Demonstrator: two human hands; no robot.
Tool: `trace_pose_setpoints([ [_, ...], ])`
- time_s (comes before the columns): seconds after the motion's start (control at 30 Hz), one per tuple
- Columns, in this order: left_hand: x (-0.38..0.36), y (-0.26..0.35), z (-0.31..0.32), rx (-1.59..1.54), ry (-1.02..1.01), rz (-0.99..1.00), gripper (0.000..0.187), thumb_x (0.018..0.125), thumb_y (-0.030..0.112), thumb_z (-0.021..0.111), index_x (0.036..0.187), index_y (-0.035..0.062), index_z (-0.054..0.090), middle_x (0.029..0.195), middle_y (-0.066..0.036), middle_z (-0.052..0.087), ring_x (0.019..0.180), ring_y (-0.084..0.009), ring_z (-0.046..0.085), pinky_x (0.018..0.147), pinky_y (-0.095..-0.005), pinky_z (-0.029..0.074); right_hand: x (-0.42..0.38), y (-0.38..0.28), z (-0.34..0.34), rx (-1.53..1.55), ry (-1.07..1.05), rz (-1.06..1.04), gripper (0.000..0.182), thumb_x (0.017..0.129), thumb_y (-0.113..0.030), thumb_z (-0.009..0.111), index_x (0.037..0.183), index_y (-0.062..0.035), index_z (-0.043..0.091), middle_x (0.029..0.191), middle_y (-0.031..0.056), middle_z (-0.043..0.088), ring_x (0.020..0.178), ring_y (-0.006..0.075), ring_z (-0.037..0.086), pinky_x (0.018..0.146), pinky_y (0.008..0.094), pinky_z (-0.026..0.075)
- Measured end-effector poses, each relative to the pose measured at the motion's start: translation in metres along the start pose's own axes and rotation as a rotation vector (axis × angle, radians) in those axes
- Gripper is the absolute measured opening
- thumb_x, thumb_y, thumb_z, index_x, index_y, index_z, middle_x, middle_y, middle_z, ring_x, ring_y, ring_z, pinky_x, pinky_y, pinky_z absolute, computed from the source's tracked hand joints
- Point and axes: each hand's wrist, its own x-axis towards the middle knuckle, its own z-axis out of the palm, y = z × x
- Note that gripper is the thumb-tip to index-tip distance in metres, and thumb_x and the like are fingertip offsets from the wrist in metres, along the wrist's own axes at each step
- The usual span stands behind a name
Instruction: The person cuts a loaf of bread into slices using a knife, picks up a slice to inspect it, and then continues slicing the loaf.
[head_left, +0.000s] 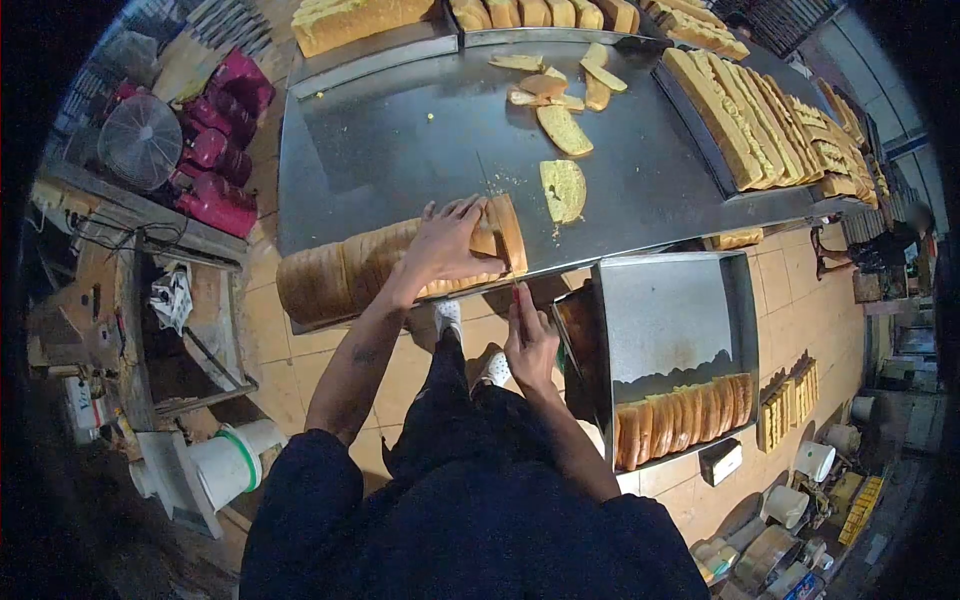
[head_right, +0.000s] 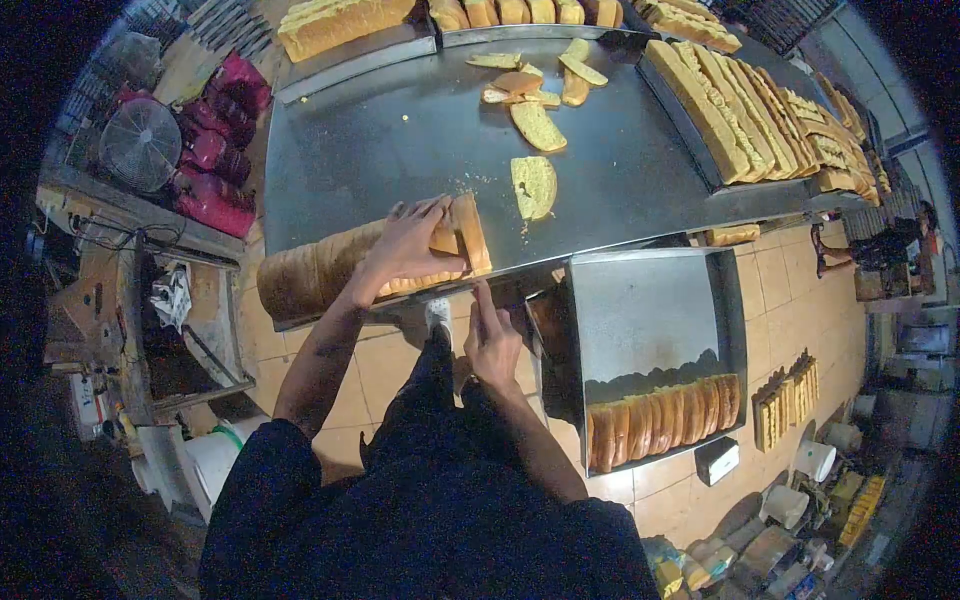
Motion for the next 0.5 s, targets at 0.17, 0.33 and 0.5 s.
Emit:
trace_pose_setpoints([
  [0.17, 0.002, -0.002, 0.001, -0.009, -0.009, 0.007, 0.121, 0.062, 0.068, 0.075, 0.151, -0.0007, 0.032, 0.156, -0.019, 0.036, 0.144, -0.037, 0.035, 0.118, -0.0624, 0.02, -0.038, 0.01, -0.012, -0.072, 0.04, -0.083, 0.049, 0.096, -0.006, 0.06, 0.143, -0.0127, 0.053, 0.076, 0.0187, 0.063, 0.063, 0.0307, 0.061, 0.058, 0.0415, 0.05],
  [0.33, -0.003, -0.002, 0.004, -0.02, 0.038, 0.011, 0.119, 0.061, 0.066, 0.077, 0.15, -0.001, 0.034, 0.153, -0.019, 0.041, 0.139, -0.0389, 0.04, 0.118, -0.0554, 0.024, 0.0, -0.033, -0.022, -0.149, -0.255, 0.333, 0.044, 0.095, -0.005, 0.062, 0.139, -0.0097, 0.057, 0.112, 0.0302, 0.066, 0.104, 0.0394, 0.068, 0.078, 0.0413, 0.056],
  [0.5, 0.004, -0.004, 0.0, -0.006, 0.024, 0.019, 0.117, 0.06, 0.066, 0.075, 0.149, -0.0003, 0.036, 0.154, -0.018, 0.039, 0.141, -0.0359, 0.04, 0.116, -0.0622, 0.024, -0.035, -0.004, -0.018, -0.13, -0.023, 0.063, 0.048, 0.096, -0.014, 0.063, 0.142, -0.0162, 0.054, 0.09, 0.0232, 0.068, 0.07, 0.0332, 0.067, 0.06, 0.0416, 0.053],
])
